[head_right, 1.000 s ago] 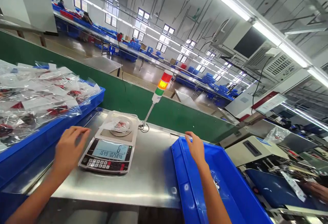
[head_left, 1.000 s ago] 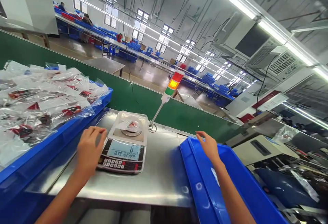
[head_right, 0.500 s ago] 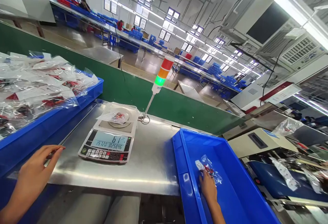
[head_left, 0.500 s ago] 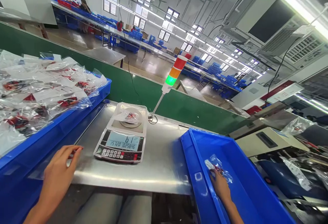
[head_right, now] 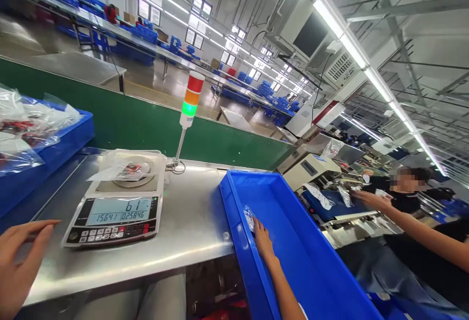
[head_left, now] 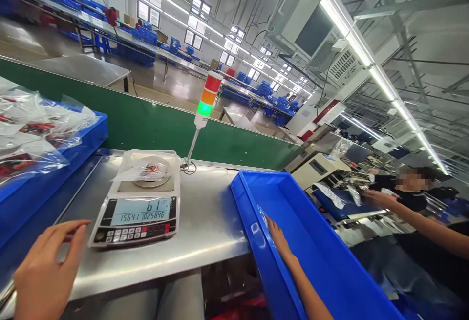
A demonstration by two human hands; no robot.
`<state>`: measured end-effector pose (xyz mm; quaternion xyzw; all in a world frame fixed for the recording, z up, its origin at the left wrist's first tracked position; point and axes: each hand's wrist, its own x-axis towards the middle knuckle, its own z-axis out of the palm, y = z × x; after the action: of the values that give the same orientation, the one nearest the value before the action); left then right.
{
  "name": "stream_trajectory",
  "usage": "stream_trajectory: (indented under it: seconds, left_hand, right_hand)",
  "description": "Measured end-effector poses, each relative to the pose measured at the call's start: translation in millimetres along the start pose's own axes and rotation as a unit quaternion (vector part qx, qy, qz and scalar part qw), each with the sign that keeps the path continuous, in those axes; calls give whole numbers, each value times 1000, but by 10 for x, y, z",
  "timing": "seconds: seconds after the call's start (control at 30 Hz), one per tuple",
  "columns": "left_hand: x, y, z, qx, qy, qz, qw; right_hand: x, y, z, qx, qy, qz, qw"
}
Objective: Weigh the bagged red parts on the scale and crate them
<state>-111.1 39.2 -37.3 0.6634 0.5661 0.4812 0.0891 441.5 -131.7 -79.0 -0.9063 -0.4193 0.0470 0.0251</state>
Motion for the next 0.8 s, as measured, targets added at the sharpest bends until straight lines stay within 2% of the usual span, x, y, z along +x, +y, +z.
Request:
stream_trajectory:
  seconds: [0.13,0.23,0.27,0.33,0.4,0.43,0.5,0.57,0.63,0.73,0.8]
  left_hand:
    - [181,344,-86,-6,32,46,998]
    - [422,519,-3,-6,38,128,991]
    - [523,560,69,-1,16,159,987]
    - [754,618,266,16,-73,209,975]
    - [1000,657,476,31,-173,220,960]
    - [1115,673,555,36,-199,206,957]
    - [1297,700,606,33,-187,136,972]
    - [1381,718,476,4,-106,40,994]
    - [1340,714,195,-45,-9,-31,998]
    - [1058,646,-288,-43,130,-42,990]
    - [760,549,-500,31,176,-30,983]
  right_hand:
    - [61,38,-68,40,-9,0,999]
    - [113,41,-287,111,63,71,989]
    - [105,-9,-399,132,106,91,981]
    - [34,-232,-667,179,185,92,962]
    - [-88,-639,-950,243,223,31,944]
    - [-148,-906,-1078,279,222,-21,934]
    - [-217,-1529,-1276,344,175,-163,908]
    - [-182,-2200,-1368,353,135,-294,878]
    - [-58,-2841,-1354,325,109,-402,849]
    - [134,-3620,-1202,238,73,-483,839]
    - [182,-3945,-1082,181,34,-517,836]
